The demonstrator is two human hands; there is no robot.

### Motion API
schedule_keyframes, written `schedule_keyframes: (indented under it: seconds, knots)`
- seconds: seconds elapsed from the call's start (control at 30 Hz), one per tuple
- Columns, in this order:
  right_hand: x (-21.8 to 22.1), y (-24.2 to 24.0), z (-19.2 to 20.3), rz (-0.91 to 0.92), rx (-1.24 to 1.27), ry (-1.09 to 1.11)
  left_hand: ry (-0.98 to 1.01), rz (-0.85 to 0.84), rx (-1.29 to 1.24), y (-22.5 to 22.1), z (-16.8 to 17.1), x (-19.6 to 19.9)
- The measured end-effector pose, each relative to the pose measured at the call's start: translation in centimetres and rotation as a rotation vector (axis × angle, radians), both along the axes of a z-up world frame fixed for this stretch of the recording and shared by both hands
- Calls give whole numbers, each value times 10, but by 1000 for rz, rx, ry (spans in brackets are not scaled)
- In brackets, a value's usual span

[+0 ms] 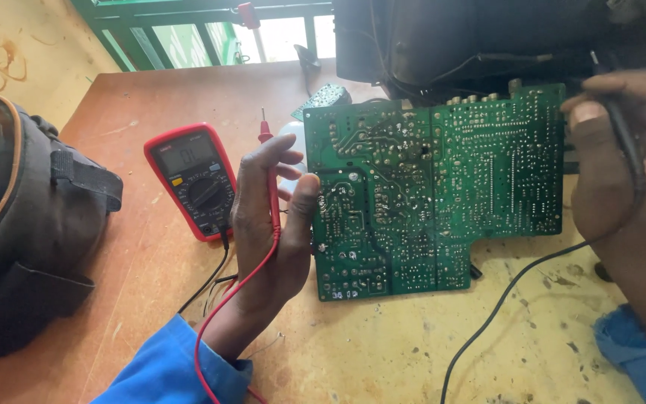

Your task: Cleaning and repairing a television circuit board using a soldering iron, toothbrush, and multimeter.

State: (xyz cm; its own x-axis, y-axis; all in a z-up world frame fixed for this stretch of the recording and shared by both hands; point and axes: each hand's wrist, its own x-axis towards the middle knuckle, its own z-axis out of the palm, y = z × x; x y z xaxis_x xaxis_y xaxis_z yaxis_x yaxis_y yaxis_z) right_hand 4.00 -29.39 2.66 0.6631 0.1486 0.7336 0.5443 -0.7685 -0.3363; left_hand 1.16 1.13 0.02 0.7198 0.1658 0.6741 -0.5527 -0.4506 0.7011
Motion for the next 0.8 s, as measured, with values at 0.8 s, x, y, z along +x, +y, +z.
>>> schedule_keyframes:
  seconds: [0.8]
  knots:
    - [-22,44,-14,291,1,581,30,7,132,-3,-3,-1]
